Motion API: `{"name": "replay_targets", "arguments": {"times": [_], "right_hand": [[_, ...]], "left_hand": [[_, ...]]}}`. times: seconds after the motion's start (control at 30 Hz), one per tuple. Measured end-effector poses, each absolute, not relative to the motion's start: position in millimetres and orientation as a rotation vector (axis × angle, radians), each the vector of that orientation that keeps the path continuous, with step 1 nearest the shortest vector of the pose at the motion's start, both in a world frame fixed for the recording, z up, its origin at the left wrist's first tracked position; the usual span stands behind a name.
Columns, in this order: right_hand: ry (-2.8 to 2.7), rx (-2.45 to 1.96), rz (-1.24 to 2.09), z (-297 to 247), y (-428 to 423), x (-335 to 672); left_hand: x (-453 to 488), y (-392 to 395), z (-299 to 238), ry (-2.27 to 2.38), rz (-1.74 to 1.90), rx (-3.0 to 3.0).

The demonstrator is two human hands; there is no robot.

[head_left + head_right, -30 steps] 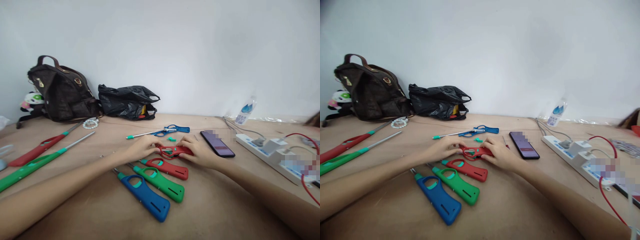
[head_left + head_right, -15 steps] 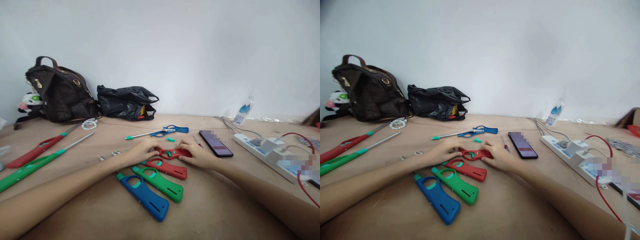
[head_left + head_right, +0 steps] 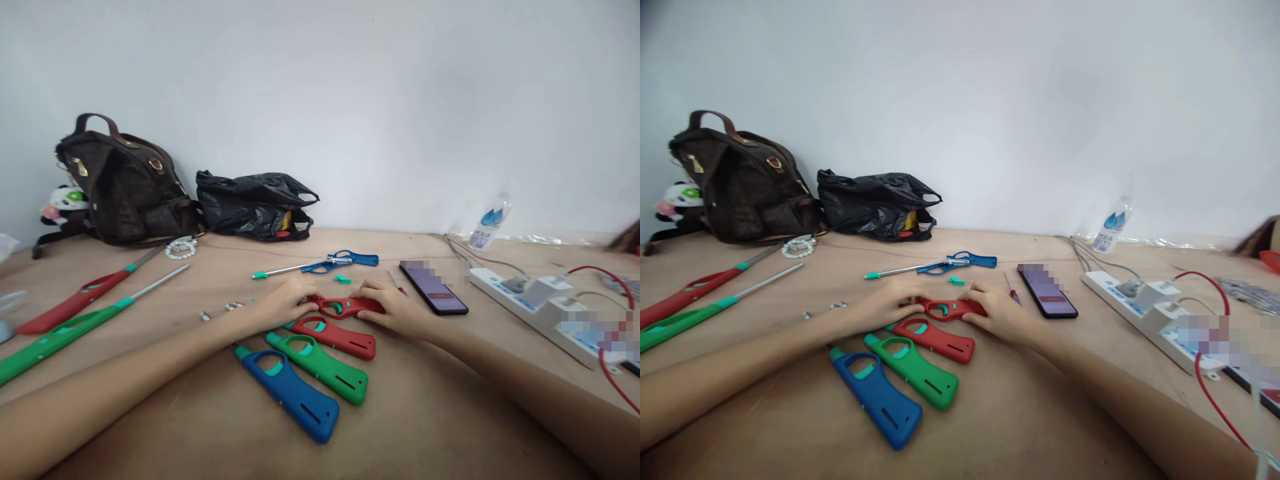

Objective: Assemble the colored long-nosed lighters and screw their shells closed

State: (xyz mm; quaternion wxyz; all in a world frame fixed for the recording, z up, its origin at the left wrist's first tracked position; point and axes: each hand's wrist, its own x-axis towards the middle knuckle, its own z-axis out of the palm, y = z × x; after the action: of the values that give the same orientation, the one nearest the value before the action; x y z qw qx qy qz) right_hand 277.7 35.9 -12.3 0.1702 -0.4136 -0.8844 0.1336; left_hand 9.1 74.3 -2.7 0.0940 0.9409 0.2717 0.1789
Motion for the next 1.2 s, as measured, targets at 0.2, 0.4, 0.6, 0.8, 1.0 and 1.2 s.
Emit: {"name": "replay_targets", "arguments": {"times": [0.2, 0.4, 0.6, 0.8, 1.0, 1.2], "right_hand": [[-2.5, -1.179, 0.36, -15, 37, 277], [-2.488, -1.188, 0.325, -14, 36, 277], [-2.492, -1.203, 0.305, -12, 35, 277], [-2.497, -1.199, 0.328, -8, 32, 276], [-2.468, -1.195, 0.357, -4, 29, 274], [-2.458, -1.205, 0.378, -1, 28, 272]], "left_hand": [[8, 76, -6, 0.786, 0.558, 2.796], [7, 76, -6, 0.739, 0.623, 2.789], [9, 74, -4, 0.746, 0.602, 2.786], [11, 72, -1, 0.76, 0.581, 2.754], [12, 72, -1, 0.77, 0.575, 2.75], [12, 72, -1, 0.813, 0.576, 2.735]]}}
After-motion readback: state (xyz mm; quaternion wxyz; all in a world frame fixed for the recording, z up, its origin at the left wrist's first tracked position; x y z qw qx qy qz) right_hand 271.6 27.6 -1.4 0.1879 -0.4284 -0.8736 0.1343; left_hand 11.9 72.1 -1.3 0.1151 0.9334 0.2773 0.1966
